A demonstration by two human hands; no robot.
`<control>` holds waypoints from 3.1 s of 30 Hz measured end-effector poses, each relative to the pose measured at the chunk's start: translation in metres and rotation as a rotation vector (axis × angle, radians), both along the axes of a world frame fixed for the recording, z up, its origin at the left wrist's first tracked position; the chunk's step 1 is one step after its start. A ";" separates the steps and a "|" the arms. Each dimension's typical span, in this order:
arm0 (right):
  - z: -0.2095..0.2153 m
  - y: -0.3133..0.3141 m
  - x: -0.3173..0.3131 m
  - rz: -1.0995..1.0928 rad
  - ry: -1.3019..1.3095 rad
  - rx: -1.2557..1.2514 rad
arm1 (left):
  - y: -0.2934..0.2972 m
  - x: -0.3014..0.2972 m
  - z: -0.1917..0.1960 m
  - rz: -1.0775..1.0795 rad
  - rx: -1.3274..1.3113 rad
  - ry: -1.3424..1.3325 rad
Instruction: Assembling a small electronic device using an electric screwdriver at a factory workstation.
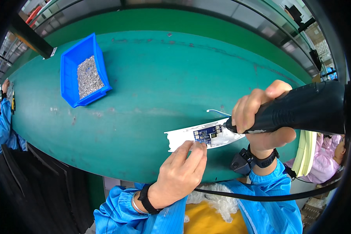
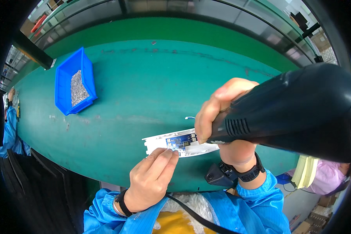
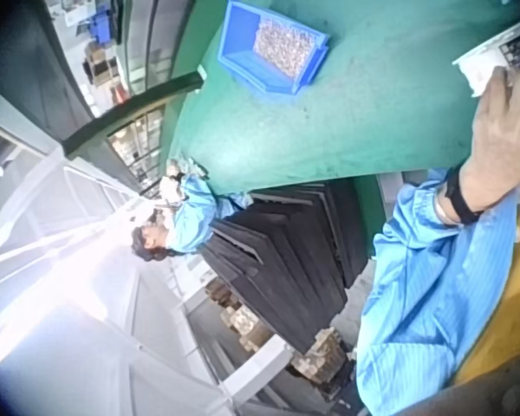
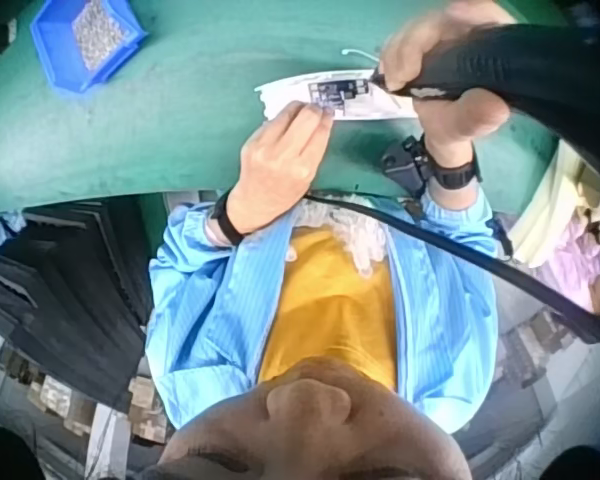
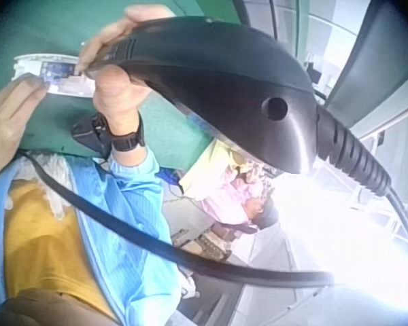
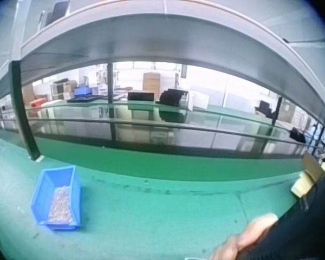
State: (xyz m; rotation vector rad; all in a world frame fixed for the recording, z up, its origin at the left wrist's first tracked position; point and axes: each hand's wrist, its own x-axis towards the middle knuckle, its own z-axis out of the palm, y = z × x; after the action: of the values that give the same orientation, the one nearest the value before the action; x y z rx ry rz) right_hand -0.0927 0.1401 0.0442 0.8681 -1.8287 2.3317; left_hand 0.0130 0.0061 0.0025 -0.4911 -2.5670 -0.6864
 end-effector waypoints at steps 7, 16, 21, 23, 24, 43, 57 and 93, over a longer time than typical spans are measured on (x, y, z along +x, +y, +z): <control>0.000 0.004 -0.002 0.081 -0.032 -0.024 | -0.001 0.000 -0.001 -0.011 0.013 -0.013; -0.001 0.008 -0.002 0.111 0.006 -0.015 | 0.001 0.000 0.004 0.001 0.041 -0.008; 0.009 0.016 -0.001 0.162 0.006 -0.257 | -0.011 -0.006 0.015 -0.037 0.221 -0.192; 0.018 0.016 0.003 0.233 0.020 -0.312 | -0.012 -0.010 0.021 -0.022 0.261 -0.237; 0.022 0.014 0.007 0.262 0.017 -0.335 | -0.013 -0.014 0.022 -0.023 0.222 -0.186; 0.029 -0.005 0.026 0.450 0.051 -0.195 | -0.011 -0.010 0.022 0.009 0.196 -0.146; 0.008 -0.020 0.018 0.377 0.009 -0.246 | -0.041 -0.016 0.006 -0.013 0.233 -0.394; -0.009 -0.023 0.022 0.414 -0.044 0.059 | -0.042 -0.017 0.001 -0.106 0.366 -0.421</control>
State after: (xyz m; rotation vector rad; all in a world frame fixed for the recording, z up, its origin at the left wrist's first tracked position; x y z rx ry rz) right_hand -0.0707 0.1169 0.0356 1.3264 -1.8943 2.5502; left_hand -0.0041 -0.0360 0.0034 -0.3926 -2.7071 -1.3941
